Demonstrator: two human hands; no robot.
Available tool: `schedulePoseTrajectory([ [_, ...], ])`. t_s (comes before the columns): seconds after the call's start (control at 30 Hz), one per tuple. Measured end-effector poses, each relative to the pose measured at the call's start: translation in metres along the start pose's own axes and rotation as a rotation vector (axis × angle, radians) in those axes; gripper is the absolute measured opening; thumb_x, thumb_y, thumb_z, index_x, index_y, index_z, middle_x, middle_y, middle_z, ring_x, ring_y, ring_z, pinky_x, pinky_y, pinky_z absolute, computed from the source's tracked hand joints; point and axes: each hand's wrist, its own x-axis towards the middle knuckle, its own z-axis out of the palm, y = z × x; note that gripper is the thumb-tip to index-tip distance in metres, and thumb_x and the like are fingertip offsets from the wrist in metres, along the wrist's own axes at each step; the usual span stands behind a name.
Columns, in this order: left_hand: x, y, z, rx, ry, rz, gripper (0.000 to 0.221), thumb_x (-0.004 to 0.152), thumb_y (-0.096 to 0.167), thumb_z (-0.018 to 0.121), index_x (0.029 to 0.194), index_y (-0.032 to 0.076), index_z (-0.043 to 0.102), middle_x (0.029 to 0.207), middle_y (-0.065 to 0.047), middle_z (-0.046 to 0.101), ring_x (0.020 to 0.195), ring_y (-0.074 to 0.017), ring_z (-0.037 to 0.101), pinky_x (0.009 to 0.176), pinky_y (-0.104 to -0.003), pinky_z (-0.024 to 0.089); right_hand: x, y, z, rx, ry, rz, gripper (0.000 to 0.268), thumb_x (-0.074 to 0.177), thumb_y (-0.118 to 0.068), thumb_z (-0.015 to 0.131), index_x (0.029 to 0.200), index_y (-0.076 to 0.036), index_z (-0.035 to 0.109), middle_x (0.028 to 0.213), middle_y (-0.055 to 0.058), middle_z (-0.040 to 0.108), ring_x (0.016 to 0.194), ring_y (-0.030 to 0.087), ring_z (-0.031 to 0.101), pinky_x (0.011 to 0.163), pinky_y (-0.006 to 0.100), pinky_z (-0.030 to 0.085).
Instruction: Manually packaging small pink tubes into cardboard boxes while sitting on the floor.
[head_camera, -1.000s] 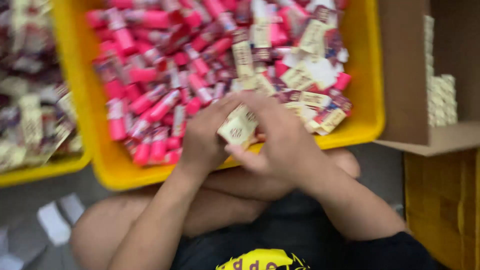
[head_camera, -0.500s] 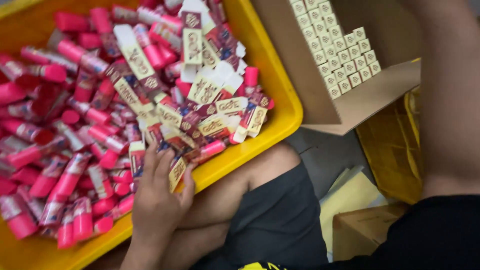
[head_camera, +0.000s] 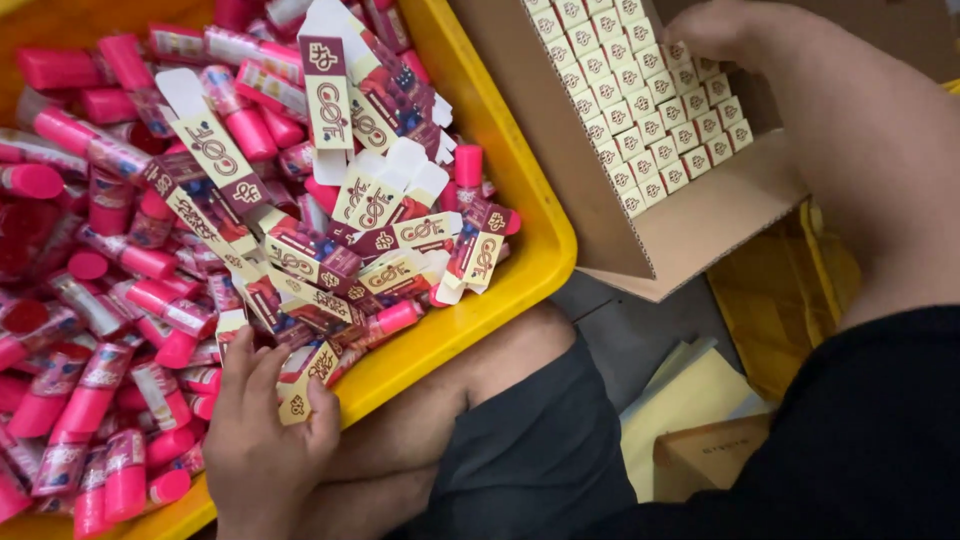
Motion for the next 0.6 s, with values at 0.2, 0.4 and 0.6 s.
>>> schedulePoseTrajectory([
  [0.2, 0.003, -0.002, -0.003, 0.007, 0.016, -0.017, 0.043, 0.081, 0.007, 0.073, 0.122, -0.004, 0.071, 0.14, -0.027, 0.067, 0.101, -0.0348, 0.072, 0.083, -0.04, 0.058, 0.005, 0.048, 0.021, 0.036, 0.048, 0.056, 0.046, 0.11, -0.033, 0.044, 0.145, -0.005, 0.056, 0.14, 0.023, 0.058, 0.128, 0.044, 0.055, 0.106, 0.064, 0.04],
  [0.4, 0.006, -0.001, -0.005, 0.017, -0.007, -0.047, 0.041, 0.081, 0.01, 0.073, 0.119, -0.004, 0.071, 0.14, -0.026, 0.067, 0.101, -0.0349, 0.072, 0.078, -0.039, 0.058, -0.02, 0.042, 0.018, 0.188, 0.031, 0.153, 0.059, 0.111, -0.048, 0.026, 0.156, -0.012, 0.037, 0.159, 0.016, 0.04, 0.146, 0.041, 0.036, 0.118, 0.069, 0.028],
  [0.6, 0.008, 0.001, -0.004, 0.004, 0.0, -0.047, 0.041, 0.082, 0.01, 0.074, 0.122, -0.002, 0.071, 0.139, -0.025, 0.068, 0.101, -0.0354, 0.072, 0.08, -0.039, 0.057, -0.037, 0.035, 0.021, 0.214, -0.052, 0.235, 0.055, 0.11, -0.04, 0.025, 0.153, -0.007, 0.035, 0.155, 0.026, 0.039, 0.14, 0.049, 0.041, 0.112, 0.074, 0.035],
])
